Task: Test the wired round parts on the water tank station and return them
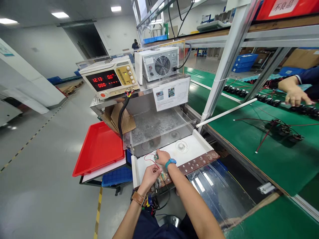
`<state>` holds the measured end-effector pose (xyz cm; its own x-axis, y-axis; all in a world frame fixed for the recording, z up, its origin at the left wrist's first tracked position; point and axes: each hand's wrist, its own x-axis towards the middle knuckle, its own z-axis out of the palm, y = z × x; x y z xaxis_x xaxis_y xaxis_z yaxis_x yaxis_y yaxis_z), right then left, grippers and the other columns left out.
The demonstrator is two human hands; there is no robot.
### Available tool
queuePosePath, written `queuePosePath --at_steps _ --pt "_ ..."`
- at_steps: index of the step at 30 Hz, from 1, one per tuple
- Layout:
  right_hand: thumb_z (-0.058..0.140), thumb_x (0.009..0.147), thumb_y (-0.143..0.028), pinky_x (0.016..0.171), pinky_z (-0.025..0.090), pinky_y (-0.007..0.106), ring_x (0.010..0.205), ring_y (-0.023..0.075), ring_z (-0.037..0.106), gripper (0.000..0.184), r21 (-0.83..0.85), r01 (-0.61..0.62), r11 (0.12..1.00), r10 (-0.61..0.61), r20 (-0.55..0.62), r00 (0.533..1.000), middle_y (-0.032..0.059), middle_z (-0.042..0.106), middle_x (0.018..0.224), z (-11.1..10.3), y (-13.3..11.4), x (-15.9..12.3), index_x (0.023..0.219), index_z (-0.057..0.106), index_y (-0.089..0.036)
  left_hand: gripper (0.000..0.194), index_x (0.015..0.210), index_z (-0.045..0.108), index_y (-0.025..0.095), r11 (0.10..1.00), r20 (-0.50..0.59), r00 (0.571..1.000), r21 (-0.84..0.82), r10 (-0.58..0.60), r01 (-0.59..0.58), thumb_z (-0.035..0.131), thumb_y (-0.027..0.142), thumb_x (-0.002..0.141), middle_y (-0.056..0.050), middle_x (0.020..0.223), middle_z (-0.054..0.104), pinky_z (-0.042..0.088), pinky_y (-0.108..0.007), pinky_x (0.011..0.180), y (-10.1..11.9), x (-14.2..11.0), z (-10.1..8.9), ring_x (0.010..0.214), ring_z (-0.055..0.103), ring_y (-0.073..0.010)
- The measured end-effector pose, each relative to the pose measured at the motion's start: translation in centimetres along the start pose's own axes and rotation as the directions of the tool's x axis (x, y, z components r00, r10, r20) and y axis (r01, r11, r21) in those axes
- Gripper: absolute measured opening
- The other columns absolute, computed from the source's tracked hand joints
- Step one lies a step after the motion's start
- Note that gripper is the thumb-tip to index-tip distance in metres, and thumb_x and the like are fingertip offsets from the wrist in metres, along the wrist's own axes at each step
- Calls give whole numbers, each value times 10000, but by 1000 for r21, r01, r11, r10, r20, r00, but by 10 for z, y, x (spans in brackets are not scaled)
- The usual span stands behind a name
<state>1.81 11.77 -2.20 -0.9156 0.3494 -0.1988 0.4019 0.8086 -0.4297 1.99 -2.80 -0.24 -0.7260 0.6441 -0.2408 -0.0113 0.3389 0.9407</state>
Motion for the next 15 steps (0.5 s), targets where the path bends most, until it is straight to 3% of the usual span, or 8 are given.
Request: queuePosePath --at_steps 6,15 --pt "648 709 -226 646 308 266 886 231 641 364 0 -4 1000 4 -22 1000 69 700 960 8 -1 4 1062 560 -198 202 606 555 187 999 27 1000 -33 9 -8 680 338 656 -5 557 595 382 -246 558 -4 3 0 553 529 -138" --pt "652 700 -212 667 323 271 902 236 643 346 31 0 1000 1 -48 999 65 703 951 5 -4 3 1038 577 -209 300 586 543 188 997 -6 999 -67 42 -43 721 426 624 -2 536 573 357 -237 528 -5 3 0 528 499 -124"
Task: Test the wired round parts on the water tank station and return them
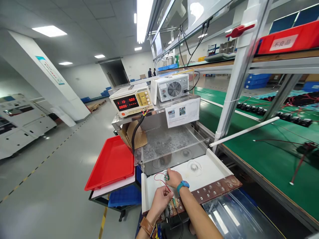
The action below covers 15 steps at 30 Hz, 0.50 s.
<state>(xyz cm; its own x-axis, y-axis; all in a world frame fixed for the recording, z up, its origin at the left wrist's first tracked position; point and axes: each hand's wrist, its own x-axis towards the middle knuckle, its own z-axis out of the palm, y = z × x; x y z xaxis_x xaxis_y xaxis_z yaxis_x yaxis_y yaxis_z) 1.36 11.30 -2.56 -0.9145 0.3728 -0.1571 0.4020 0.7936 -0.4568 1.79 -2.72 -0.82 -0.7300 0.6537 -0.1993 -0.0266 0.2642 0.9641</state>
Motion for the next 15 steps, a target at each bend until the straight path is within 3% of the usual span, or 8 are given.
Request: queuePosePath --at_steps 5,9,12,15 --pt "713 732 -309 700 364 271 940 244 643 377 54 -23 998 24 -25 999 80 701 1019 -13 -10 -11 1072 592 -200 400 571 567 189 998 25 999 51 30 -31 715 560 591 -20 528 598 412 -261 549 10 2 -3 529 551 -153" --pt "697 809 -456 722 399 265 903 217 643 420 223 -40 974 100 -266 959 34 704 957 -51 -5 -27 1145 586 -232 503 573 622 186 988 56 997 142 44 -52 719 676 516 -65 619 687 494 -310 624 18 2 -7 627 644 -221" --pt "616 892 -441 715 413 259 826 186 637 307 308 -68 949 217 -480 850 5 696 884 -102 37 -51 1132 606 -249 541 646 670 175 988 85 996 155 -31 18 731 694 504 -68 656 717 521 -324 637 16 12 -9 682 679 -256" --pt "544 935 -392 710 420 262 800 176 621 269 361 -188 913 388 -632 671 31 696 914 -153 97 -122 1139 628 -239 546 662 666 176 987 73 992 134 -100 90 759 681 477 -64 672 727 528 -325 637 15 13 -6 687 682 -254"
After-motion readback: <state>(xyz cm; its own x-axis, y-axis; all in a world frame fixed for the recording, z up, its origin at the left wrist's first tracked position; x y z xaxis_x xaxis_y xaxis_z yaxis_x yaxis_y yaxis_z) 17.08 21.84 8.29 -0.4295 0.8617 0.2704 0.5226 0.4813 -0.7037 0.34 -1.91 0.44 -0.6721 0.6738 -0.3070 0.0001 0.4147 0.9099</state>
